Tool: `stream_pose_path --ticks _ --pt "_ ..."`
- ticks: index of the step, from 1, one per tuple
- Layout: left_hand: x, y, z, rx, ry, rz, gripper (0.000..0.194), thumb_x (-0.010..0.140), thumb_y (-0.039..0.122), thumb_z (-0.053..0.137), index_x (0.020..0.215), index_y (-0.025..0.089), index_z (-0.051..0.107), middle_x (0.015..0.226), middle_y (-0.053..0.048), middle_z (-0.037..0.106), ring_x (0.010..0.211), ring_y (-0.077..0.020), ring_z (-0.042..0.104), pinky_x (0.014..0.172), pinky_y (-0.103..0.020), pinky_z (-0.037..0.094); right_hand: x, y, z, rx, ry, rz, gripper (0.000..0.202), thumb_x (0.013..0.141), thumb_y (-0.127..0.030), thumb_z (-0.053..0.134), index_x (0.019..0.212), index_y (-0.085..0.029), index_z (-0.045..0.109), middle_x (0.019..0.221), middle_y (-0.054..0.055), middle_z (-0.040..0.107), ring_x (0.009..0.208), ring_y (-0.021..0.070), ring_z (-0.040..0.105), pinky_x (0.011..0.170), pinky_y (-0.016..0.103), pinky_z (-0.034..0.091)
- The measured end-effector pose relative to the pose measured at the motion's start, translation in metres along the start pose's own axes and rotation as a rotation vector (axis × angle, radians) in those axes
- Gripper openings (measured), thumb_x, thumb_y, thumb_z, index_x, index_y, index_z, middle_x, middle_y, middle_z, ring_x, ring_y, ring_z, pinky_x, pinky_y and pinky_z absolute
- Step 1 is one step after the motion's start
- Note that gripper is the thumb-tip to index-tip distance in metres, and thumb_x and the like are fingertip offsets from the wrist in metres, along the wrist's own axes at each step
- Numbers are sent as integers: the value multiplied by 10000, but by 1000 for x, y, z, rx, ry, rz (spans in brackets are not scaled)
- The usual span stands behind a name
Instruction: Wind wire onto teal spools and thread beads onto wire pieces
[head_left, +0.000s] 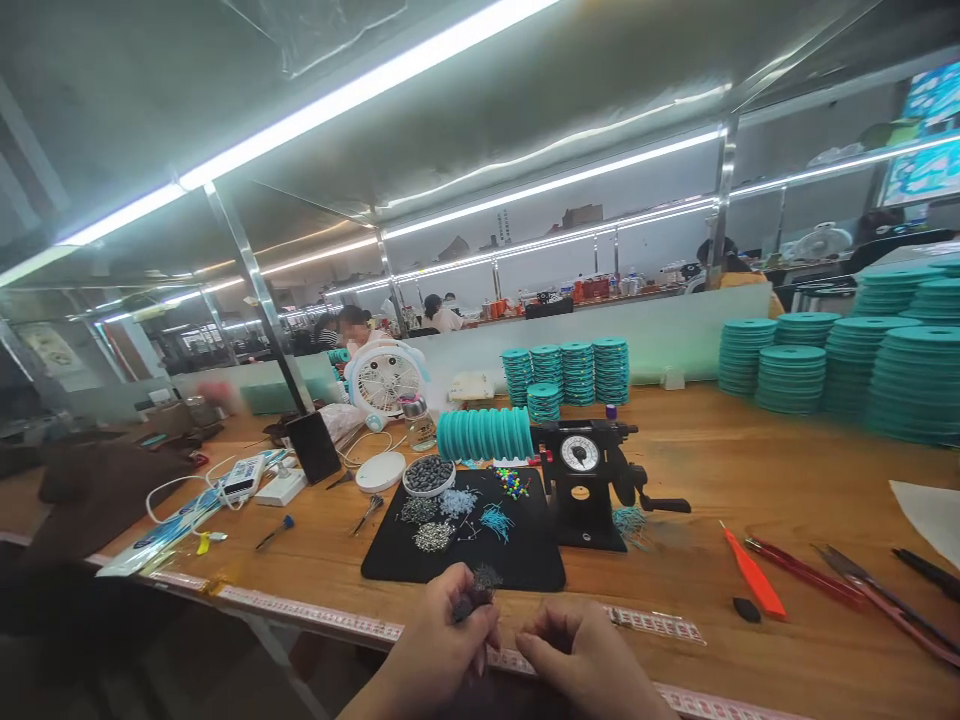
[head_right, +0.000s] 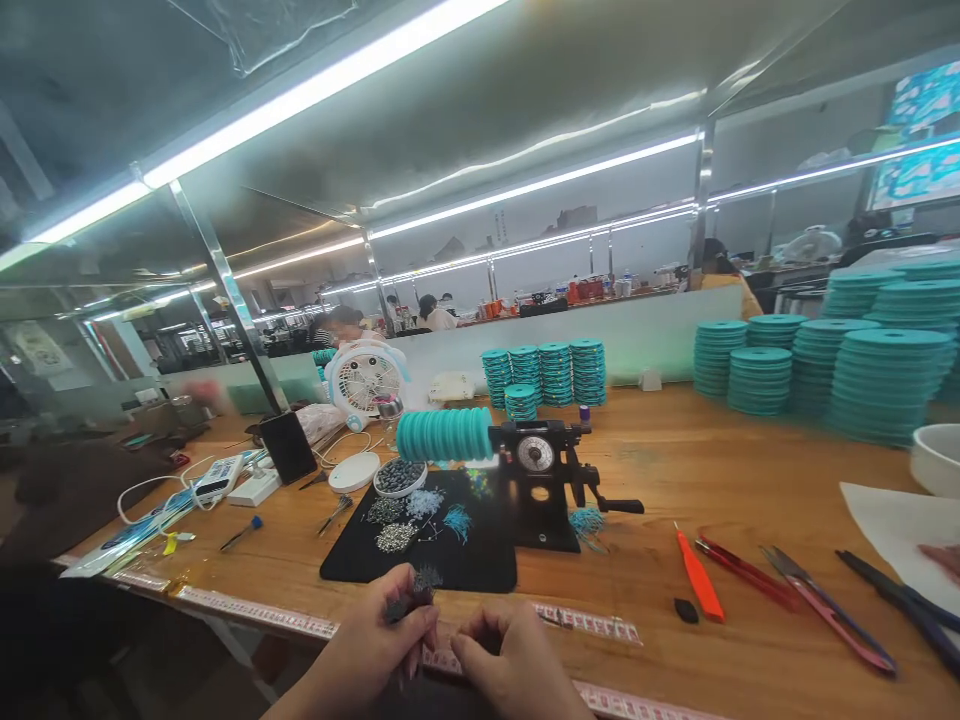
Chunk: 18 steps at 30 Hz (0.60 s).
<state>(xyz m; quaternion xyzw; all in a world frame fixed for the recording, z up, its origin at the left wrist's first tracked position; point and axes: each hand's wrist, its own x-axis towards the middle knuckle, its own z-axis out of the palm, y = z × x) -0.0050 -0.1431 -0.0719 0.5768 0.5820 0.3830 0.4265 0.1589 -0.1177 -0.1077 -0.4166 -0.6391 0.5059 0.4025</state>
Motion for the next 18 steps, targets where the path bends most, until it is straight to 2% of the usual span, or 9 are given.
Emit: stream_pose_path --ticks 2,4,6,9,11,12,14,18 --pt "3 2 -18 188 137 90 176 803 308 526 678 198 470 593 11 578 521 -126 512 527 -230 386 0 4 -1 -24 2 -8 192 636 -294 597 487 -173 611 521 16 594 565 184 522 554 266 365" --pt "14 7 -51 424 346 127 209 840 332 480 678 200 475 628 8 578 609 -143 553 592 -235 406 0 6 -4 -13 10 -10 228 650 -345 597 498 -175 612 534 19 590 560 183 510 553 269 361" --pt "33 13 -97 601 463 4 196 873 337 433 761 195 512 653 4 589 582 -150 565 576 -250 412 0 8 -6 -1 16 -14 258 666 -389 601 519 -179 629 552 23 598 563 184 506 560 272 363" --pt "67 17 -170 718 542 -136 99 815 232 558 751 157 556 719 -38 599 688 -186 591 631 -286 427 0 12 -6 11 12 -23 271 673 -421 611 542 -186 644 567 26 613 579 193 517 574 276 371" --pt "85 13 -203 772 556 -233 122 820 255 592 813 134 578 836 -38 602 762 -173 585 683 -317 463 1 14 -5 14 17 -35 272 670 -430 615 551 -187 640 569 26 613 583 194 521 573 275 374" --pt "91 10 -214 785 550 -278 152 832 281 589 861 133 587 867 -34 604 773 -169 588 692 -327 480 2 15 -4 8 19 -40 273 672 -433 613 559 -186 637 571 27 612 582 193 520 570 274 374" --pt "99 1 -223 788 529 -347 201 847 315 578 931 133 590 898 -29 609 774 -163 596 686 -331 505 4 16 -4 -17 18 -48 270 680 -429 602 573 -183 630 579 30 613 581 192 517 569 276 372" --pt "103 -13 -218 739 506 -401 219 859 328 562 922 121 595 845 -17 615 696 -143 598 613 -292 517 3 16 -6 -76 -19 -64 250 699 -395 572 588 -176 623 598 41 624 593 195 523 580 278 369"
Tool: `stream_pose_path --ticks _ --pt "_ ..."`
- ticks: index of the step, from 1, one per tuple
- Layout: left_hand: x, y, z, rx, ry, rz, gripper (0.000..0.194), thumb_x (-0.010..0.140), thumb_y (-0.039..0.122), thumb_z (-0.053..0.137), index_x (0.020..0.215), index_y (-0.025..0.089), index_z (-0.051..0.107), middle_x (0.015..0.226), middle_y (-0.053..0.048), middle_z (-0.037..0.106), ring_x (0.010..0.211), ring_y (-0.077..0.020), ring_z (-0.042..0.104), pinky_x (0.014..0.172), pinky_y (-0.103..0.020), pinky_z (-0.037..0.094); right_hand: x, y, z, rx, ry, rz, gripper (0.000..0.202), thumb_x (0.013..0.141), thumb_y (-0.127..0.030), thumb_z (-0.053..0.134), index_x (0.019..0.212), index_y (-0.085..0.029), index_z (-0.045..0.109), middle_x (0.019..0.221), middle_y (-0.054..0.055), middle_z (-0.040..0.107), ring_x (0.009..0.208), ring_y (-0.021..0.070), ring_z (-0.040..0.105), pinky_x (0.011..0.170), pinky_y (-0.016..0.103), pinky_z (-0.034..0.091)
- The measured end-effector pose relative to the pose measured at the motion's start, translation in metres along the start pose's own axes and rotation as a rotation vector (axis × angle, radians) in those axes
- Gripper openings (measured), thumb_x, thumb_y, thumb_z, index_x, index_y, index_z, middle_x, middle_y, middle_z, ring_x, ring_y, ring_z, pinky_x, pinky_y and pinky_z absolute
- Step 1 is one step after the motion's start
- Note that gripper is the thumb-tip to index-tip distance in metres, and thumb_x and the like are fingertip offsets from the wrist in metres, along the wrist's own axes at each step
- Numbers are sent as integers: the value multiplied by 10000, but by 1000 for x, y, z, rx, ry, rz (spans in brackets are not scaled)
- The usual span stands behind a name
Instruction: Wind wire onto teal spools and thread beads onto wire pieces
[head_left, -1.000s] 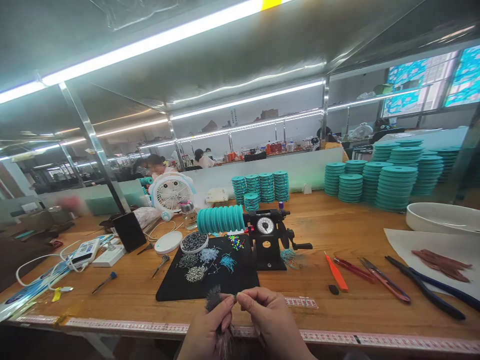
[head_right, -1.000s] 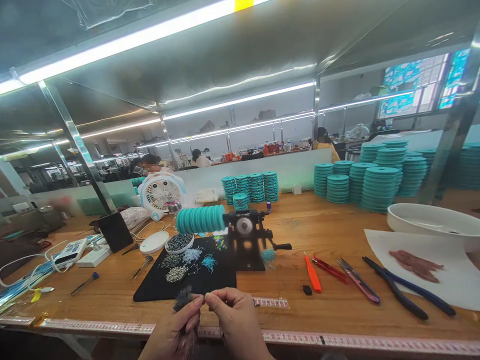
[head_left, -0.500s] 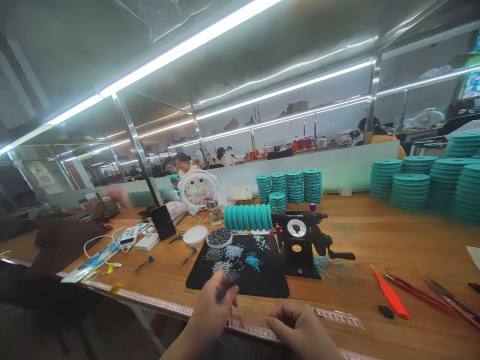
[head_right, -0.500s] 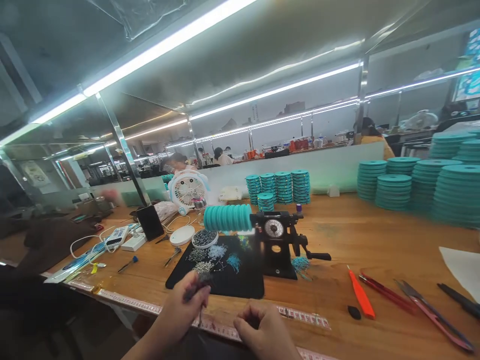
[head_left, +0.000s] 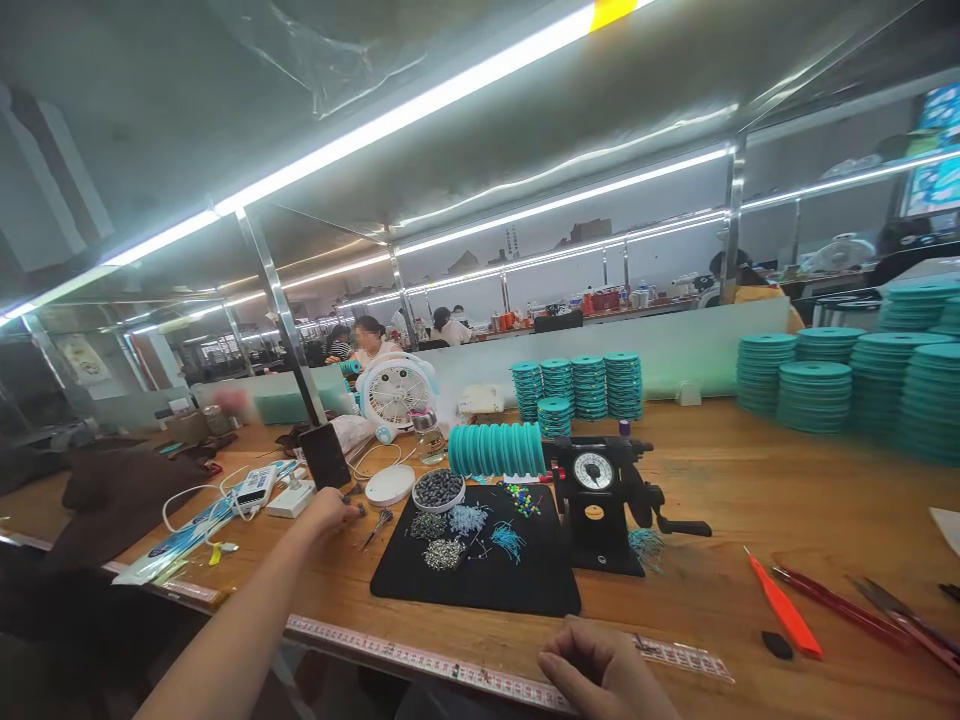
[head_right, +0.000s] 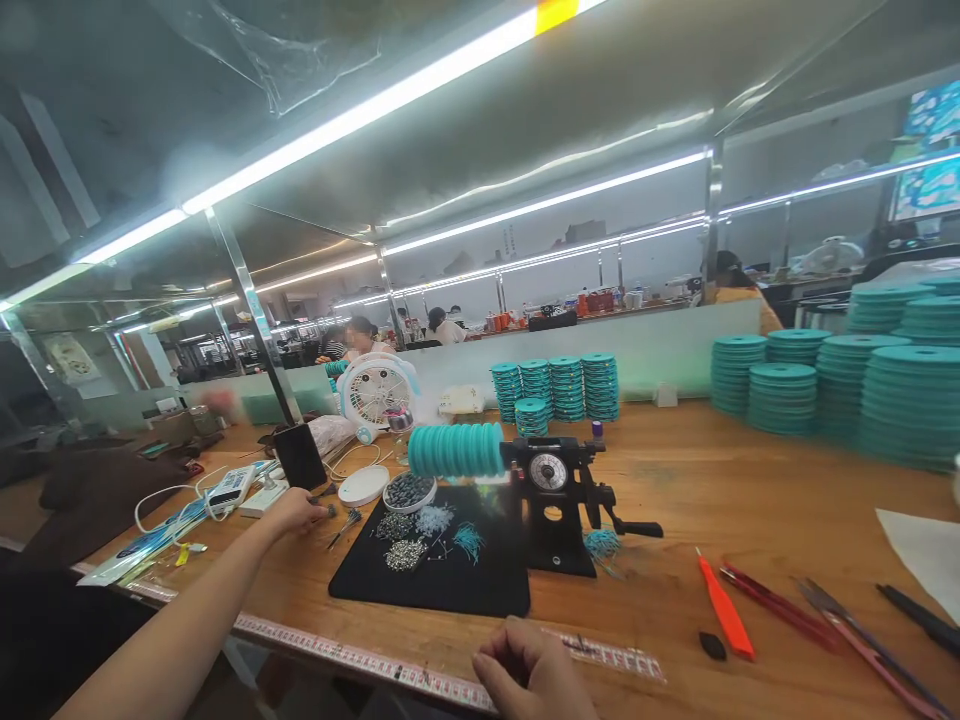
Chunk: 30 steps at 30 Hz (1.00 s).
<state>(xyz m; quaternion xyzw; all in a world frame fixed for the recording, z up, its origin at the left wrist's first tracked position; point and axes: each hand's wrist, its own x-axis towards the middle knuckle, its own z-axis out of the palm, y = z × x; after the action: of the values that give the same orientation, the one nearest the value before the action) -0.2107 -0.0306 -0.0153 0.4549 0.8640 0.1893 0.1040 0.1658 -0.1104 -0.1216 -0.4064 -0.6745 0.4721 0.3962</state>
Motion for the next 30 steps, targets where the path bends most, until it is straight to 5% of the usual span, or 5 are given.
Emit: stream_pose_path --ticks 11,17,24,27,30 --pt "-85 41 -3 -331 287 323 344 891 405 383 870 170 632 726 -34 622 786 -189 588 755 -280 438 -4 -11 -4 114 47 10 267 750 -396 569 617 -167 603 610 11 565 628 178 492 615 273 365" --pt "-213 83 88 -896 -621 311 483 633 451 731 1001 152 640 572 34 526 459 -110 479 462 -231 375 -6 -15 -4 388 78 33 268 745 -398 650 630 -156 636 587 -3 565 602 153 491 598 253 379" --pt "-238 96 129 -1387 -616 171 334 615 447 771 639 148 625 577 20 531 443 -46 409 415 -167 292 -18 -26 -2 489 -19 -9 199 757 -326 607 677 -147 642 665 34 655 668 179 587 654 269 436" --pt "-236 86 123 -1364 -806 166 359 648 486 736 631 173 560 455 46 463 376 -50 362 381 -165 256 -30 -28 -2 259 -81 5 89 701 -186 562 650 -166 632 580 -17 609 561 132 532 542 213 379" --pt "-228 72 98 -1230 -613 283 310 704 433 711 647 180 540 419 65 409 375 -45 321 377 -148 253 -44 -23 -1 41 -121 53 109 655 -119 552 665 -193 632 580 -45 579 518 105 473 470 193 303"
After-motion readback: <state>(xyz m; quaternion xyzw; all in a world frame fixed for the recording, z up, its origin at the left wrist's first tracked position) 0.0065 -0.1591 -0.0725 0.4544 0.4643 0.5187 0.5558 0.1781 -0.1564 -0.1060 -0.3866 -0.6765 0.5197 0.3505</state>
